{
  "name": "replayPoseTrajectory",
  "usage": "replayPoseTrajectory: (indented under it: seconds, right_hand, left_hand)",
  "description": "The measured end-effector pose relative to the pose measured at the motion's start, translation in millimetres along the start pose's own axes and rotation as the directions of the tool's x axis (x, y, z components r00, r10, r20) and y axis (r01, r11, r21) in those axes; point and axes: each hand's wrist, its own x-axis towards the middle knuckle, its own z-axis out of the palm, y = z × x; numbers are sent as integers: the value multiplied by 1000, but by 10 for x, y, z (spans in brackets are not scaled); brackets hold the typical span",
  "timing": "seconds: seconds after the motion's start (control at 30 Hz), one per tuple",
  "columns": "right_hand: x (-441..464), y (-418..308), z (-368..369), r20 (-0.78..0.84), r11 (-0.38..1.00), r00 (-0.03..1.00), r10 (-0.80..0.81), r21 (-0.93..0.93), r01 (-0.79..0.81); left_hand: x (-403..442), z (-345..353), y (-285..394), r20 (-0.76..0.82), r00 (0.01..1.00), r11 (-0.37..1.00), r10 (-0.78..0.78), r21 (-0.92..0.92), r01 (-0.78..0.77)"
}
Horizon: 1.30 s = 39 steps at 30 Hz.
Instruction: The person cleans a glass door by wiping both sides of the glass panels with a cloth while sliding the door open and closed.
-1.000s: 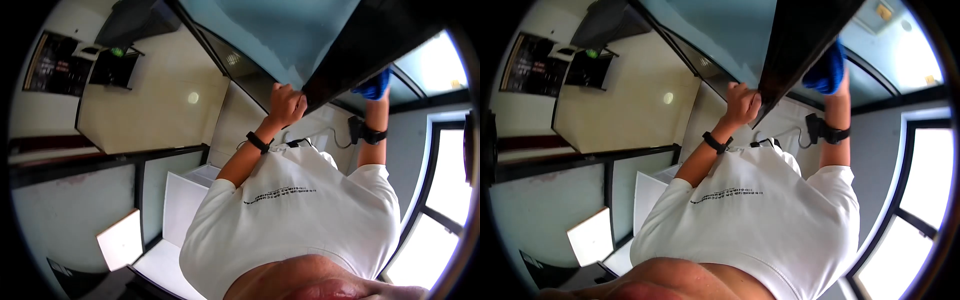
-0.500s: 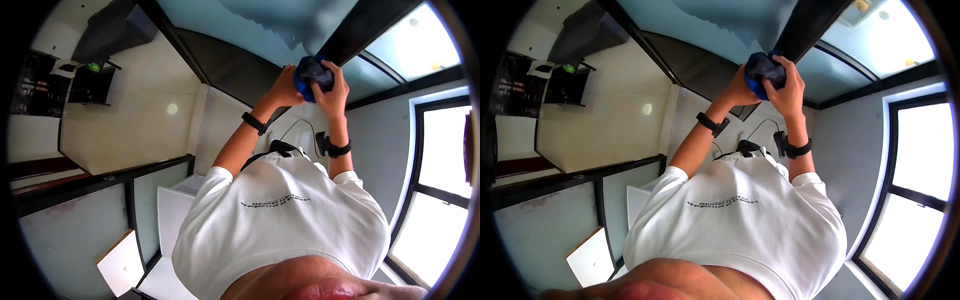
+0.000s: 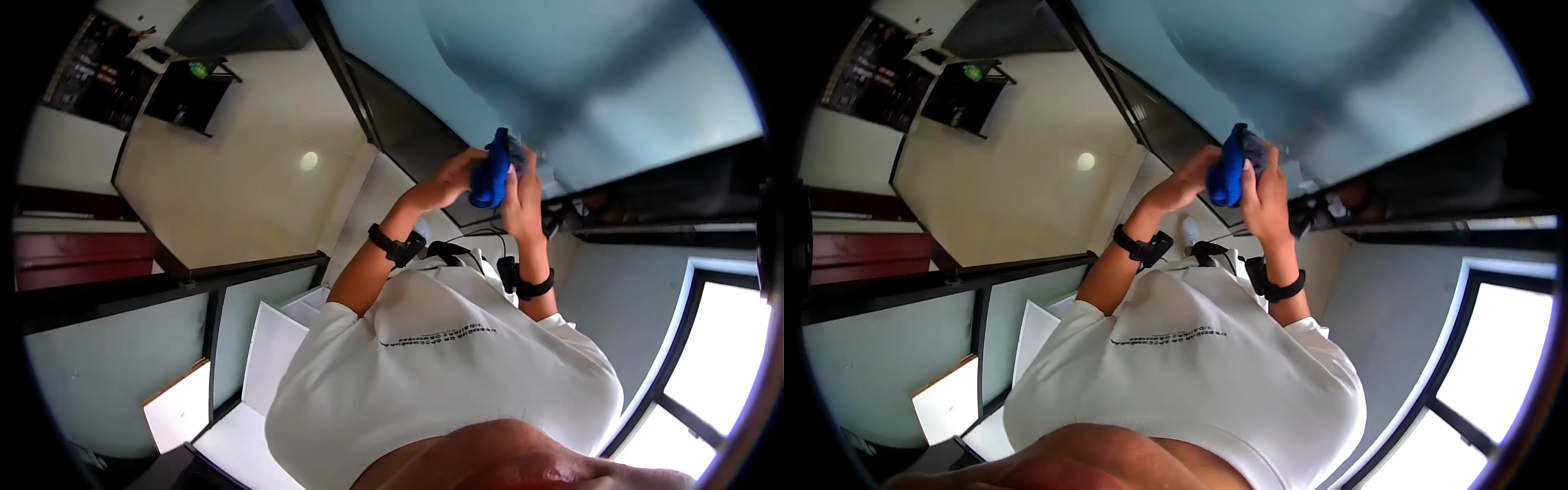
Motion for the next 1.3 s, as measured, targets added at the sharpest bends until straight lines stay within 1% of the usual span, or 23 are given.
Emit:
replayPoseTrajectory:
  seconds: [0.03,0.1,0.13,0.2,0.27,0.3,0.33,0.4,0.43,0.53,0.6,0.63,0.67,0.73,0.8,0.87,0.93,0.97,1.0,1.07,1.13,1.2,1.3]
  right_hand:
    - [58,-1,40,74,997,997,27,-80,-21]
    - [164,-37,93,165,977,984,68,-209,-33]
    - [192,-35,105,165,981,985,59,-192,-26]
    - [228,-20,107,198,962,978,61,-272,-5]
    - [218,56,58,242,946,966,89,-323,-7]
    - [227,99,27,270,921,954,127,-389,-12]
    - [218,105,17,279,923,953,119,-385,-2]
    - [264,122,3,295,924,925,240,-363,-124]
    - [287,147,-10,291,923,929,230,-367,-114]
    - [389,104,-47,300,896,913,277,-423,-133]
    - [376,140,-27,303,881,917,259,-464,-95]
    - [385,125,-19,298,870,919,257,-486,-85]
    - [393,120,-7,291,857,922,256,-509,-77]
    - [406,202,-17,311,857,914,262,-510,-72]
    - [430,265,-20,328,852,903,278,-518,-74]
    - [460,249,-36,337,851,871,358,-501,-156]
    - [448,245,-8,320,811,855,409,-557,-179]
    - [429,296,47,234,714,868,438,-677,-178]
    - [447,347,102,144,602,882,448,-778,-178]
    - [508,395,133,83,504,881,466,-843,-188]
    - [546,410,136,55,394,780,624,-884,-253]
    - [592,320,161,-3,343,762,647,-892,-295]
    - [679,257,171,-83,277,700,710,-880,-386]
  left_hand:
    - [32,-141,-53,-19,1000,1000,-1,15,1]
    - [113,-484,-156,-117,990,975,75,-198,-97]
    - [187,-585,-47,-120,990,979,75,-180,-96]
    - [298,-789,231,-501,860,835,98,-429,-345]
    - [469,-1036,538,-601,769,832,218,-298,-468]
    - [593,-1116,690,-617,699,837,362,-114,-535]
    - [667,-1136,817,-621,691,835,369,-106,-541]
    - [840,-1159,1082,-659,541,772,523,97,-628]
    - [923,-1157,1176,-633,520,730,574,109,-674]
    - [1155,-1166,1267,-482,529,691,699,261,-675]
    - [1232,-1198,1026,-456,564,725,689,452,-520]
    - [1314,-950,1078,-489,570,751,660,409,-519]
    - [1282,-981,950,-216,528,423,822,852,-309]
    - [1197,-907,791,-33,534,266,845,892,-366]
    - [1183,-1044,602,48,525,193,850,898,-395]
    - [1173,-1202,559,29,516,168,856,928,-331]
    - [1238,-1382,716,16,431,143,902,932,-334]
    - [1306,-1461,811,-40,359,147,933,949,-278]
    - [1381,-1579,868,-162,316,238,935,946,-220]
    - [1531,-1956,1124,-186,190,235,964,932,-277]
    - [1570,-2344,1435,-222,160,257,962,934,-247]
    - [1474,-2653,1595,-273,143,298,951,933,-201]
    - [1391,-2955,1657,-196,238,243,951,952,-187]
